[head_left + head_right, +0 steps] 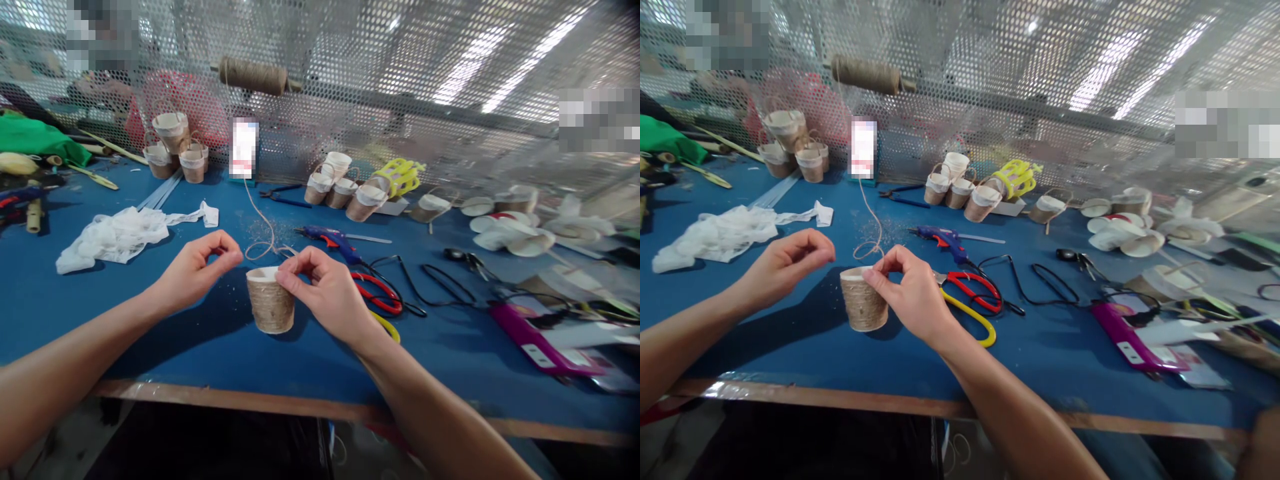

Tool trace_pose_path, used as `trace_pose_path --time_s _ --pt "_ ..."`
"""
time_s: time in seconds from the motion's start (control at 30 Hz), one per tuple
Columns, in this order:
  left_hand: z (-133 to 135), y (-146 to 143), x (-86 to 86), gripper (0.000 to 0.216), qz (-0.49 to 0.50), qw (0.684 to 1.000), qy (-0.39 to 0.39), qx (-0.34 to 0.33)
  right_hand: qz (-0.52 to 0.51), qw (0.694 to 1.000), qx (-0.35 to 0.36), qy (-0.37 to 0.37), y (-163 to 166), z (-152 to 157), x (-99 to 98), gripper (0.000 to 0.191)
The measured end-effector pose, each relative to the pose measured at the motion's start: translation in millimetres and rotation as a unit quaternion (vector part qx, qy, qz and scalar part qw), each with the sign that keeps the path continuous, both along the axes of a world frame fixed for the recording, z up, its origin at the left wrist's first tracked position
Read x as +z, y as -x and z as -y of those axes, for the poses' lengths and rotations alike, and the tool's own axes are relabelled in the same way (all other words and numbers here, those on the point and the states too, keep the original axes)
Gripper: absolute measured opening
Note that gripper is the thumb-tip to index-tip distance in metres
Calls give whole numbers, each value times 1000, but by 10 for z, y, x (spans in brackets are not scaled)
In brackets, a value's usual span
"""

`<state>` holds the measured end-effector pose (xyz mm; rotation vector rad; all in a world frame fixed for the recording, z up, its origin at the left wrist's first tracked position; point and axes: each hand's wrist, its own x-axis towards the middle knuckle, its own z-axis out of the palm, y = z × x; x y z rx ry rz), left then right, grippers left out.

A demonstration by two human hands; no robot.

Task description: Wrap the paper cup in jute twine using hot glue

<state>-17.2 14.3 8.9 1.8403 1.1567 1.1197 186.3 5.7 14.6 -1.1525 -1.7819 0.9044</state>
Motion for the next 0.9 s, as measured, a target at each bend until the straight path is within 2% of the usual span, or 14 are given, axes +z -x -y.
trace_pose_path --time_s 0.03,0.2,0.37,0.5,0.63,0.9 --pt "19 -16 16 9 5 1000 -11 -20 0 1000 1 -1 5 0 0 21" --pt "107 -134 42 24 -37 997 1 -74 1 1000 11 -15 37 13 7 20" --pt "133 -204 -4 14 -73 989 47 -119 -4 1000 22 -10 39 24 12 17" --pt "127 -175 -24 14 -46 988 78 -129 -59 995 59 45 20 14 14 19" --pt "102 -137 -29 15 -37 986 91 -132 -118 988 56 85 14 5 30 20" --pt "92 -124 -22 14 -48 985 95 -137 -82 994 47 63 21 -42 -8 19"
